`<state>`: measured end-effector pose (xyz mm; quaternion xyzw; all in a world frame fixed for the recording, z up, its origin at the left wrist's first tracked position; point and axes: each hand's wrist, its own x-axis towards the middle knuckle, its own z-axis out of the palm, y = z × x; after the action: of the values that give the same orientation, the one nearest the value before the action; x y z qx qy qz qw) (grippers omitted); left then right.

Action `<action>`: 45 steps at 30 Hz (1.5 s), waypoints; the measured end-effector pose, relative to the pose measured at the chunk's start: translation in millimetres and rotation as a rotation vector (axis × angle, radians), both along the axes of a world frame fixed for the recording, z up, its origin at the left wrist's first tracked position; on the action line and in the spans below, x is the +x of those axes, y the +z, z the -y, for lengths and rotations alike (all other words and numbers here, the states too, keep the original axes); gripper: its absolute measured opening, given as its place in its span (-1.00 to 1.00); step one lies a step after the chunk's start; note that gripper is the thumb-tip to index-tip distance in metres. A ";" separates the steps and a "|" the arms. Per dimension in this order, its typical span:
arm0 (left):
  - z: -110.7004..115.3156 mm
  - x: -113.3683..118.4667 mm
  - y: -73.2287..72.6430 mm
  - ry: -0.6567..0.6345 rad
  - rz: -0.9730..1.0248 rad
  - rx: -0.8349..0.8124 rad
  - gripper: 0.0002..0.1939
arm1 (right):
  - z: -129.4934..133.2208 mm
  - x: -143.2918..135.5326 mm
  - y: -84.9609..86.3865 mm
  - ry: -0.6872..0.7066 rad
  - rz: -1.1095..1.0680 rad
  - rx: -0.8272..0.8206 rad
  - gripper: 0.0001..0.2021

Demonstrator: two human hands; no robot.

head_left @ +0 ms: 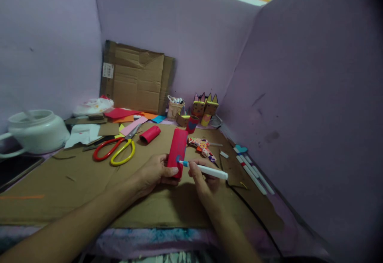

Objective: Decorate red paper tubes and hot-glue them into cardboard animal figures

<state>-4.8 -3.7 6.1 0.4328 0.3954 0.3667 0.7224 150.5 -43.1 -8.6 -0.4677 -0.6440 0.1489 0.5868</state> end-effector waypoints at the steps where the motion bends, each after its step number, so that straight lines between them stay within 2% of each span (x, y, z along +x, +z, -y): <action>1: 0.0 0.1 0.1 0.001 -0.001 0.000 -0.44 | 0.3 -0.1 0.4 0.005 0.002 -0.010 -0.81; 11: 1.9 -0.2 1.0 -0.013 -0.020 -0.009 -0.37 | -6.7 0.2 -8.2 -0.008 -0.070 0.018 -0.85; 22: 0.6 1.2 0.9 0.009 -0.013 -0.022 -0.43 | -1.9 0.8 -2.5 0.001 -0.033 -0.011 -0.81; 33: 0.6 1.1 1.5 0.001 -0.021 -0.023 -0.35 | -6.1 1.1 -10.2 -0.025 -0.090 0.025 -0.83; 41: 0.9 0.2 0.9 0.003 -0.005 -0.018 -0.43 | -3.7 0.3 -3.8 -0.065 -0.056 0.025 -0.79; 45: 0.9 -0.2 0.1 0.008 0.013 -0.015 -0.49 | -4.1 -0.4 -5.0 -0.037 -0.081 -0.001 -0.78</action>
<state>-5.0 -4.7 6.2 0.4236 0.3952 0.3693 0.7267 150.1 -39.0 -13.7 -0.4735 -0.6110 0.1568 0.6148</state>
